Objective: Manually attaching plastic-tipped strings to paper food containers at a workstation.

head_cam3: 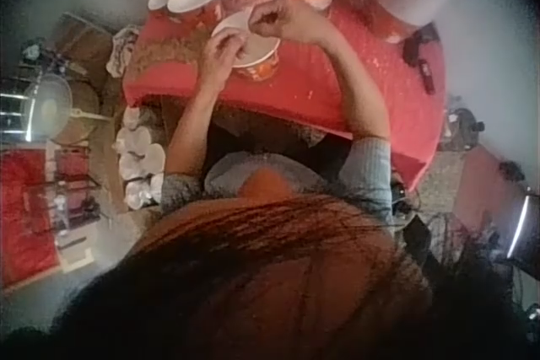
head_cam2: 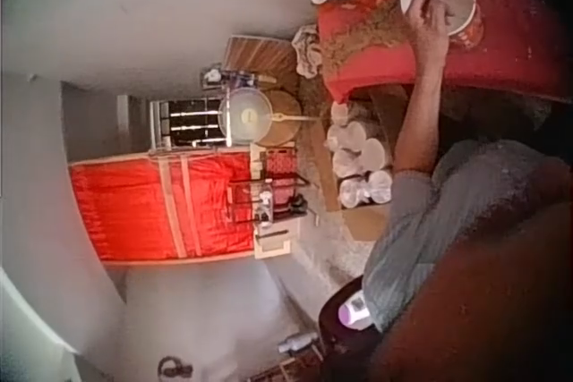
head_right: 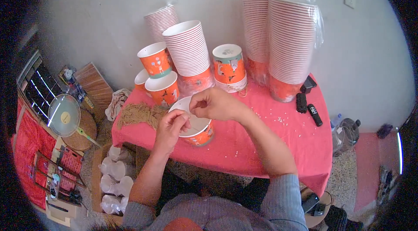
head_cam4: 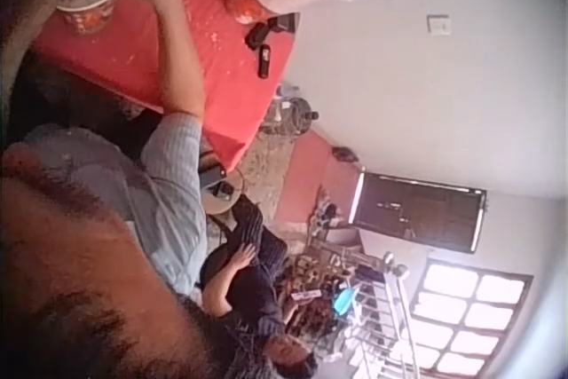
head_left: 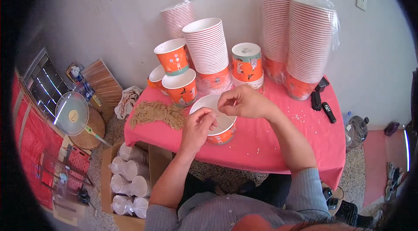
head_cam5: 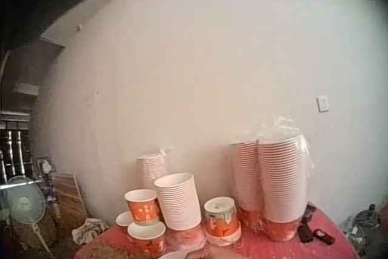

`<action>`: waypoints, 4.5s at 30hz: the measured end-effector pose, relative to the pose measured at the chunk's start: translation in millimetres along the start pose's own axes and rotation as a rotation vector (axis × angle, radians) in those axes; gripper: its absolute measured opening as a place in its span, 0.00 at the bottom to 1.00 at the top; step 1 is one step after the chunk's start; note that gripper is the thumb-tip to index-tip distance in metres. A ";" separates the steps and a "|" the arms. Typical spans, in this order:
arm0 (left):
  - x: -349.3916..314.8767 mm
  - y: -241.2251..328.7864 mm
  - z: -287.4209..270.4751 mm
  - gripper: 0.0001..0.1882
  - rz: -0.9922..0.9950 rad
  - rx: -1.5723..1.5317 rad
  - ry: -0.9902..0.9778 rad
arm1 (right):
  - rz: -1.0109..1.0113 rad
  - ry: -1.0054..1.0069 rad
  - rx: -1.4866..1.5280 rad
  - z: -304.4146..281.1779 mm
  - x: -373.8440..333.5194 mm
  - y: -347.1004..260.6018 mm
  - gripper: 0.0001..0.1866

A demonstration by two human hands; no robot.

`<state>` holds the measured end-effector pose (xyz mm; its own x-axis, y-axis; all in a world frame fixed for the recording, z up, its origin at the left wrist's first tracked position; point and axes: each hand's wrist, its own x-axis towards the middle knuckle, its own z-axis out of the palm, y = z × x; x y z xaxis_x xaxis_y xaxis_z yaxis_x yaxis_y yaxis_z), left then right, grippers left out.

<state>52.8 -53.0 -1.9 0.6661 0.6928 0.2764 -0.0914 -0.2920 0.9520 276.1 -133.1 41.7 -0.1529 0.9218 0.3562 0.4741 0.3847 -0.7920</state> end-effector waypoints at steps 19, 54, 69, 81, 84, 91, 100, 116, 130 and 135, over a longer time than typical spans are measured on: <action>9.0 9.0 6.7 0.08 -0.058 -0.041 0.119 | 0.045 -0.046 0.057 8.3 3.7 1.0 0.07; 9.0 -6.1 -4.2 0.09 -0.072 -0.037 0.097 | 0.076 0.051 -0.174 5.0 5.3 -1.4 0.09; 6.3 2.7 0.4 0.06 -0.098 -0.078 0.114 | 0.107 0.009 -0.064 3.5 4.8 3.4 0.09; 7.1 -0.4 -2.4 0.07 -0.104 -0.077 0.091 | 0.090 0.026 -0.171 0.5 3.4 8.7 0.11; 7.2 2.3 -2.7 0.07 -0.120 -0.080 0.092 | 0.067 0.026 -0.182 -1.5 1.5 6.2 0.11; 9.2 0.0 -1.9 0.07 -0.113 -0.083 0.100 | -0.016 0.066 -0.035 -1.5 -0.3 1.3 0.10; 9.5 2.4 -3.3 0.09 -0.101 -0.075 0.036 | 0.029 -0.001 -0.107 1.5 3.6 4.7 0.07; 1.9 14.8 13.2 0.10 0.230 0.338 0.187 | 0.079 0.051 -0.035 1.3 3.3 2.7 0.07; 13.3 -8.1 0.8 0.07 -0.020 0.079 0.099 | 0.100 0.035 -0.017 0.5 4.0 10.0 0.10; 17.9 -11.5 -5.8 0.09 -0.095 -0.056 0.077 | 0.023 0.055 -0.066 2.3 2.9 4.2 0.08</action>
<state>61.4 -33.3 -7.2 0.6147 0.7650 0.1919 -0.0730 -0.1871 0.9796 275.7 -128.6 38.3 -0.0941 0.9258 0.3661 0.5335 0.3573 -0.7666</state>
